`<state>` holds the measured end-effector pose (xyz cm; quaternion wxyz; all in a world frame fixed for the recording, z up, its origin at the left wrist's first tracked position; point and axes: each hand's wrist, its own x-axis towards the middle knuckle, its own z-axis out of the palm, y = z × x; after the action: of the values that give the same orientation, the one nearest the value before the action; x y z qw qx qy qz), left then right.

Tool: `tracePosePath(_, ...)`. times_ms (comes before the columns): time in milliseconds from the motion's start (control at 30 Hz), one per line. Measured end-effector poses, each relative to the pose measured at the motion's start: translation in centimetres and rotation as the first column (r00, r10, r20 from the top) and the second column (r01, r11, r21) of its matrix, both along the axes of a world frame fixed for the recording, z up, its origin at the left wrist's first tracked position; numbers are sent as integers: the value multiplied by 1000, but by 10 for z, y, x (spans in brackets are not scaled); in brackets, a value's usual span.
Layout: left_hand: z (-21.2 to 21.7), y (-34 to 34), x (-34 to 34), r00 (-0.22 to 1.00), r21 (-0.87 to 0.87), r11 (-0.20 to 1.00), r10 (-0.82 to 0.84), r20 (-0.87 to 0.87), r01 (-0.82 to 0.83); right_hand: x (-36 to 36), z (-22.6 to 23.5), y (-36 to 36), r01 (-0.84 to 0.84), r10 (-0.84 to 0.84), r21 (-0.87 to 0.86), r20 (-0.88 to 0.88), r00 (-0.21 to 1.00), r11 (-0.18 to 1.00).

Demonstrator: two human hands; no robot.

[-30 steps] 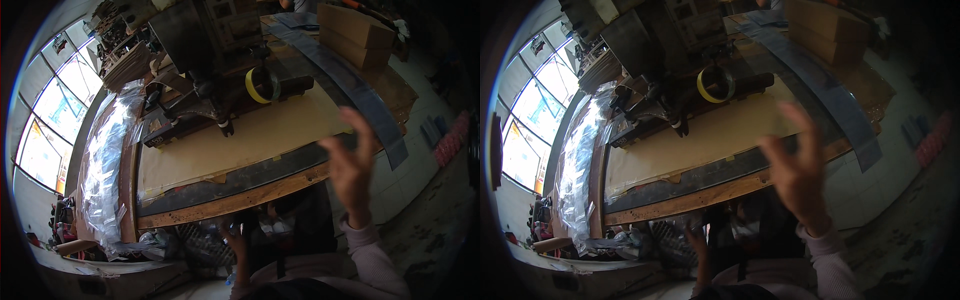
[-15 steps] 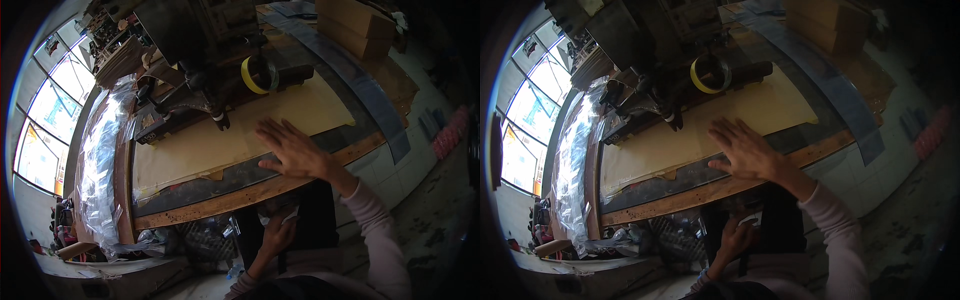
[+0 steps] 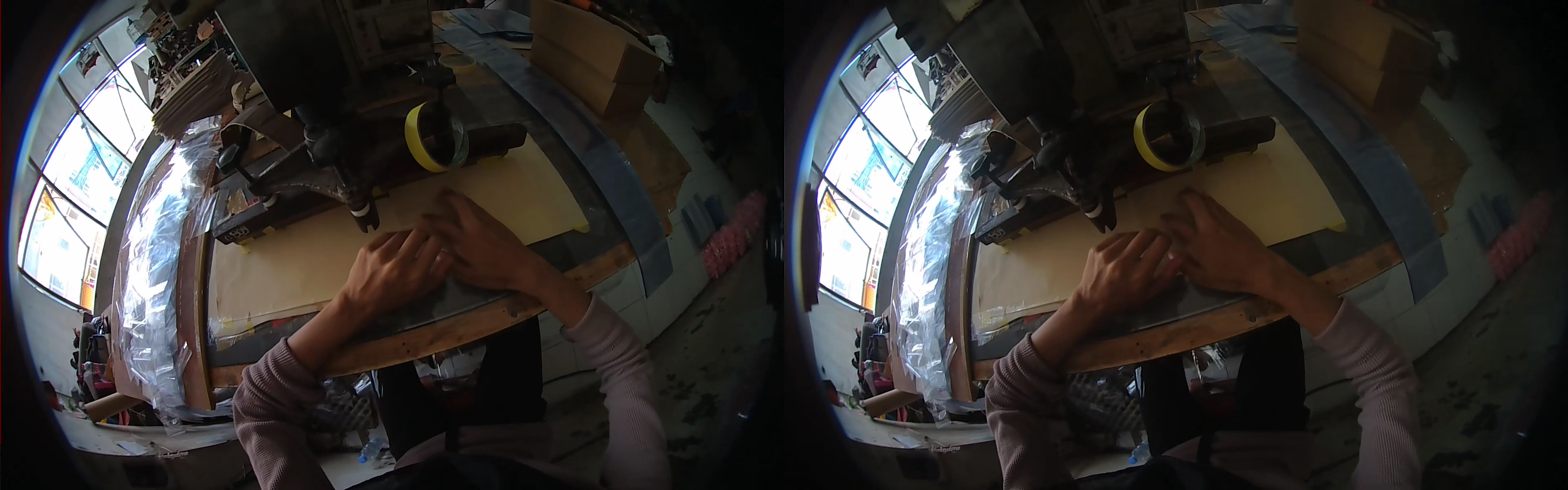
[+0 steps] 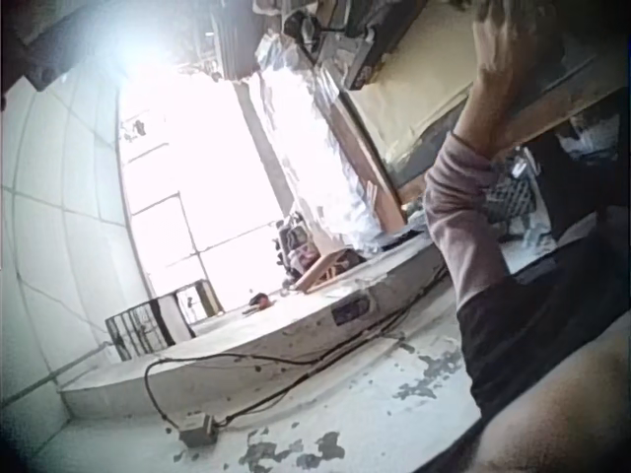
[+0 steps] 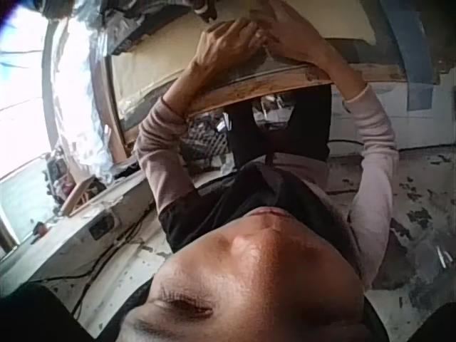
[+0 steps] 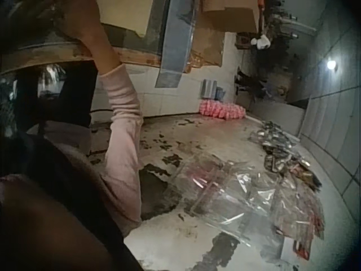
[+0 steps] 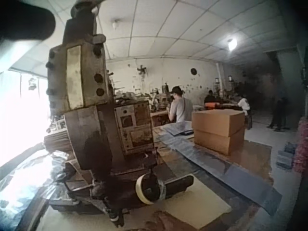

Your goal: The person applies a strip of adhesive tape to a plastic sheet by hand, smoothing the tape down against the surface and then trimming it using the edge of a workspace.

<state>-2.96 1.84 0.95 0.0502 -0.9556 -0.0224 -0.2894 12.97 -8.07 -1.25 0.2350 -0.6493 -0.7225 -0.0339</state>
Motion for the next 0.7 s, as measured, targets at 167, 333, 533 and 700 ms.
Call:
tracePosePath(167,-6,-10,-1,998,-57,997,58,17,-57,3,5,-1,55,-73,174,99,992,983)
tracePosePath(333,-3,-15,-4,994,-140,985,99,-35,-103,2,1,-3,30,-46,241,60,997,970)
tracePosePath(533,-9,-15,-3,992,-159,980,111,-51,-118,2,-1,-2,40,-51,213,46,998,976)
tracePosePath(700,-6,-15,-2,989,-214,966,137,-62,-147,4,-2,-2,36,-48,209,51,998,977)
